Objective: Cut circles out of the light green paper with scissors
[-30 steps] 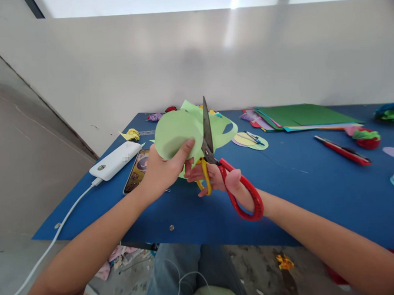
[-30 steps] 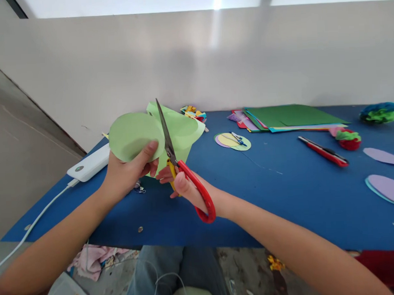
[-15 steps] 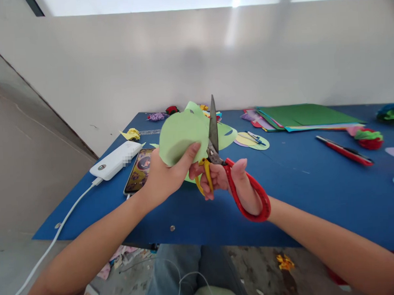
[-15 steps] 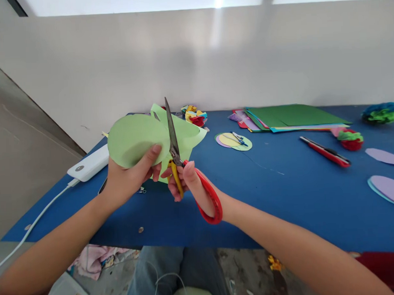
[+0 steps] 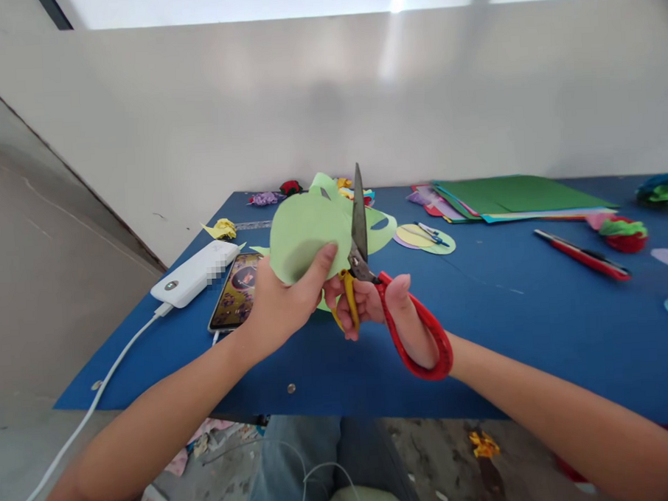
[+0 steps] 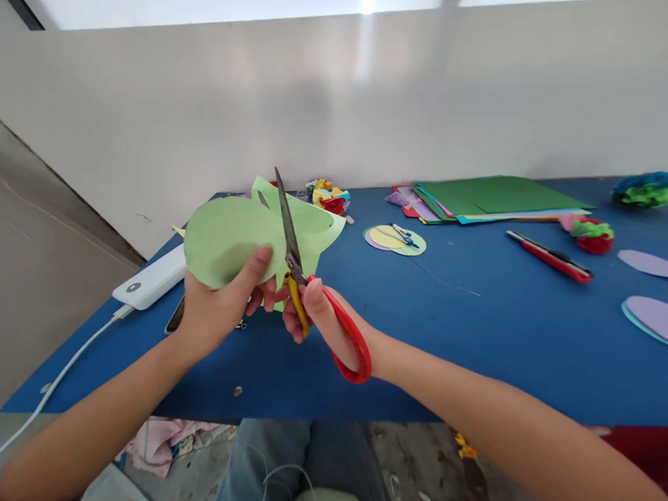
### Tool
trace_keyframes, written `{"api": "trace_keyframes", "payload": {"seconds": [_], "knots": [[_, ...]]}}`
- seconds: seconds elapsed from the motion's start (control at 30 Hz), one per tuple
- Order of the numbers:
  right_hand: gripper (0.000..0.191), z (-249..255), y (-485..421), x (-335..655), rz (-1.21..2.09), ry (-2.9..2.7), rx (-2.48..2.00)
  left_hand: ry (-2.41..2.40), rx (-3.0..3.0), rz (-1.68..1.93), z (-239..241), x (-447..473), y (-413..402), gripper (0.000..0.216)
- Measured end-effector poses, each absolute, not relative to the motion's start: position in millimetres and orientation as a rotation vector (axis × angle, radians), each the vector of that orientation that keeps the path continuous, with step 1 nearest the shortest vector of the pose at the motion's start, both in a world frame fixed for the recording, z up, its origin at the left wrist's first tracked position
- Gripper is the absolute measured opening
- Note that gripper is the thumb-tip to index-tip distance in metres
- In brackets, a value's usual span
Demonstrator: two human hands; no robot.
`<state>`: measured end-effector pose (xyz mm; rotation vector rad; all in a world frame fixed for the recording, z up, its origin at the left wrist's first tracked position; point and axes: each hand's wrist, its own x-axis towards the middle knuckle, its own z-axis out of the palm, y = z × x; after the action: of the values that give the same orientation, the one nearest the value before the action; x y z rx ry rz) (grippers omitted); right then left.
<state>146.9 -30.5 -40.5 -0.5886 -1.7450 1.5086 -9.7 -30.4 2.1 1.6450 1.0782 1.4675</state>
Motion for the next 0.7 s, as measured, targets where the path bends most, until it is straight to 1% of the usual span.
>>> {"api": "trace_keyframes", "payload": {"seconds": [0.07, 0.23, 0.57, 0.7], "knots": [[0.090, -40.1, -30.9, 147.3, 1.509, -1.749, -0.582, 1.081, 1.651, 1.467, 1.7, -10.0, -30.4, 0.035], [0.077, -39.0, -32.4, 148.6, 1.561, -1.711, -0.559, 1.080, 1.662, 1.455, 1.8, -10.5, -30.5, 0.035], [0.082, -44.2, -31.3, 144.3, 1.645, -1.590, -0.568, 1.073, 1.693, 1.425, 3.2, -11.7, -30.1, 0.035], [0.081, -42.7, -32.5, 144.0, 1.648, -1.578, -0.585, 1.096, 1.706, 1.399, 5.0, -13.2, -30.1, 0.036]]}}
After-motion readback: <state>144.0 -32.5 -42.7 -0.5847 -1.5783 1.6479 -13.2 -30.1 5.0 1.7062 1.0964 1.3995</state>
